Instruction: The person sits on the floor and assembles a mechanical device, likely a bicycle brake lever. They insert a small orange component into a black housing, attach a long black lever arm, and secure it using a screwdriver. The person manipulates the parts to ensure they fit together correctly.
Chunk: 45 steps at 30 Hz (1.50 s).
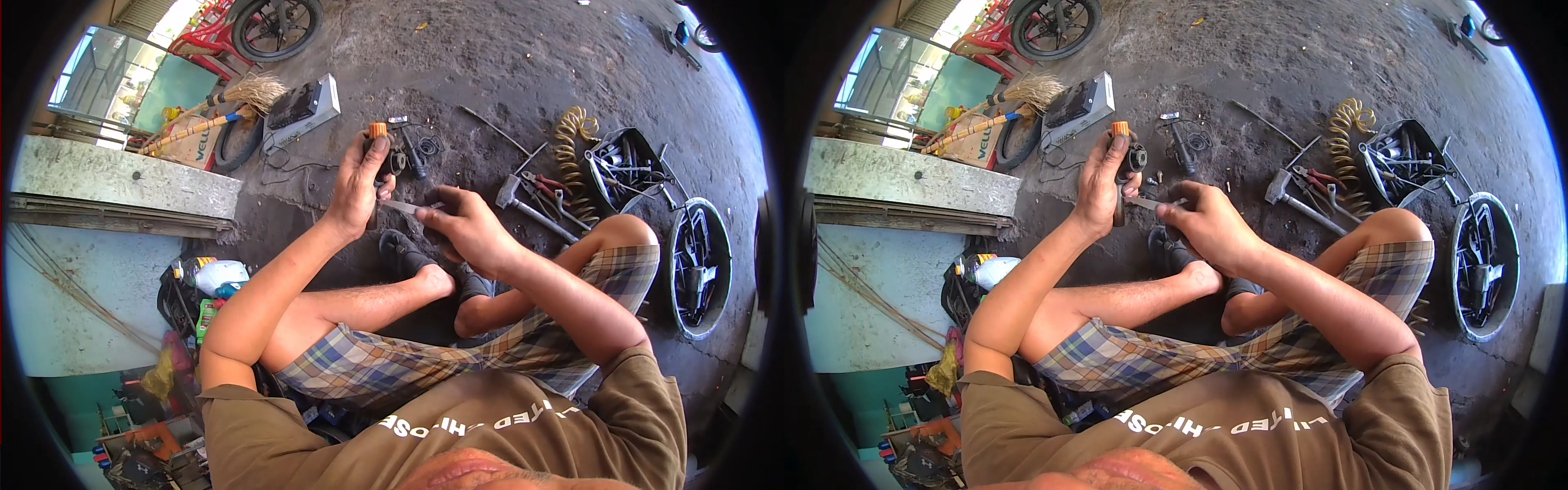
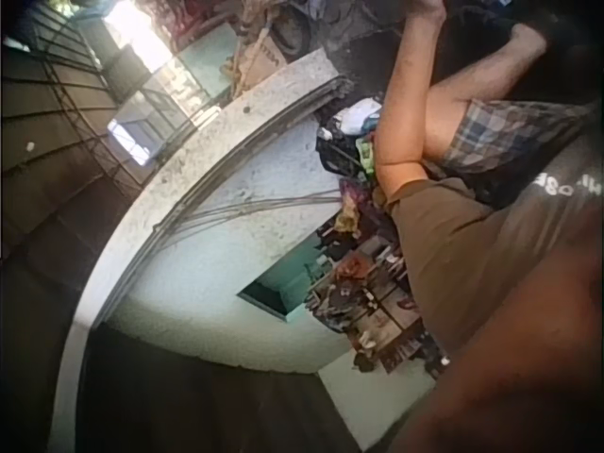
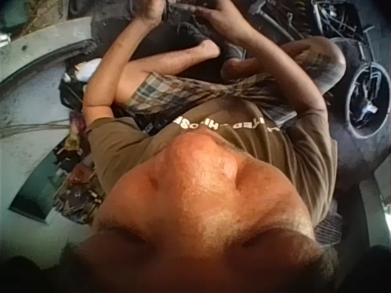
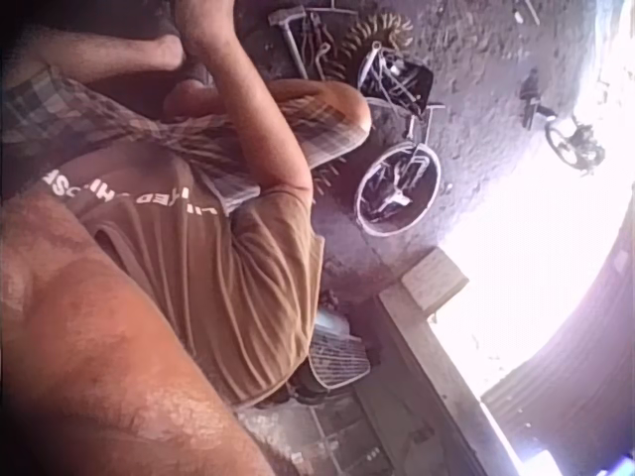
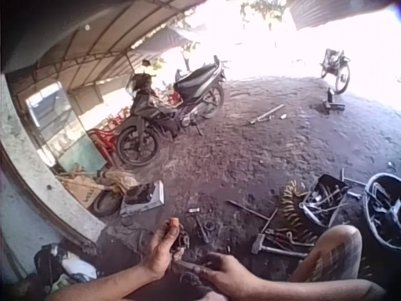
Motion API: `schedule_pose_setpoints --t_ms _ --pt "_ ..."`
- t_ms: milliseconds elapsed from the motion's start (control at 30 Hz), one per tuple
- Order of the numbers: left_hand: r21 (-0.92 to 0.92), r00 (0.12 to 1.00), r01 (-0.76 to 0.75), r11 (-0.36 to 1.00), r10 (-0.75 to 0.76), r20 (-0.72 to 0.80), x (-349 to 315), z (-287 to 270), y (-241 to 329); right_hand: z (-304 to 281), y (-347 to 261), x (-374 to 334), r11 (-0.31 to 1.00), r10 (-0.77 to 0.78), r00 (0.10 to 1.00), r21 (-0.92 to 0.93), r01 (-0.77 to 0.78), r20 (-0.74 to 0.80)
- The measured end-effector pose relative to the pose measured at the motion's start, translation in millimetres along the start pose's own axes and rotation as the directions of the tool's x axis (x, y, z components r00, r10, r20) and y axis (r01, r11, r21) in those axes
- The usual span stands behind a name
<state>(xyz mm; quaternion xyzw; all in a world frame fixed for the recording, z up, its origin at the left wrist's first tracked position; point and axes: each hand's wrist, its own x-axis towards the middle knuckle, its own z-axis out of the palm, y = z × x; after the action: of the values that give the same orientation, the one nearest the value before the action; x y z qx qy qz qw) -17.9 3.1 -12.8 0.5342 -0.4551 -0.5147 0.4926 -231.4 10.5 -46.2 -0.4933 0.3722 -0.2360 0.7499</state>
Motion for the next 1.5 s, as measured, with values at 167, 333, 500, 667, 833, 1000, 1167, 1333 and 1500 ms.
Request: schedule_pose_setpoints --t_ms 167,333,500,667,833,1000,1167,1333,1500 --pt "0.022 0.997 0.075 0.997 -0.075 0.0 0 -4 -4 -1 1 -3 0.691 -0.553 0.823 -0.479 0.541 0.132" --pt "0.036 0.995 0.095 0.995 -0.096 0.013 1 -1 -6 0 13 0 0.474 -0.633 0.739 -0.639 0.606 0.232" --pt "0.003 0.996 0.085 0.996 -0.085 0.03 -3 0 -1 7 16 0 0.86 -0.44 0.897 -0.266 0.436 0.049" --pt "0.036 0.994 0.097 0.995 -0.098 0.043 -8 0 -10 -1 4 3 0.784 0.211 0.953 0.545 -0.299 0.219" --pt "0.06 0.987 0.156 0.986 -0.158 0.028 -7 -5 -14 6 16 4 0.988 -0.157 0.987 -0.004 0.157 0.018" --pt "0.068 0.994 0.097 0.993 -0.1 0.051 -7 -3 -7 10 27 7 0.924 -0.368 0.93 -0.115 0.364 -0.012" --pt "0.07 0.997 0.072 0.995 -0.075 0.036 -13 0 -5 11 12 -5 0.952 0.049 0.996 0.297 -0.069 0.073" --pt "0.074 0.994 0.071 0.995 -0.076 0.072 -13 -3 -9 18 23 -2 0.957 -0.008 1.0 0.291 0.009 -0.004" --pt "0.089 0.993 0.118 0.989 -0.12 0.014 -18 2 -10 17 28 0 0.946 0.038 0.999 0.321 -0.04 0.013"
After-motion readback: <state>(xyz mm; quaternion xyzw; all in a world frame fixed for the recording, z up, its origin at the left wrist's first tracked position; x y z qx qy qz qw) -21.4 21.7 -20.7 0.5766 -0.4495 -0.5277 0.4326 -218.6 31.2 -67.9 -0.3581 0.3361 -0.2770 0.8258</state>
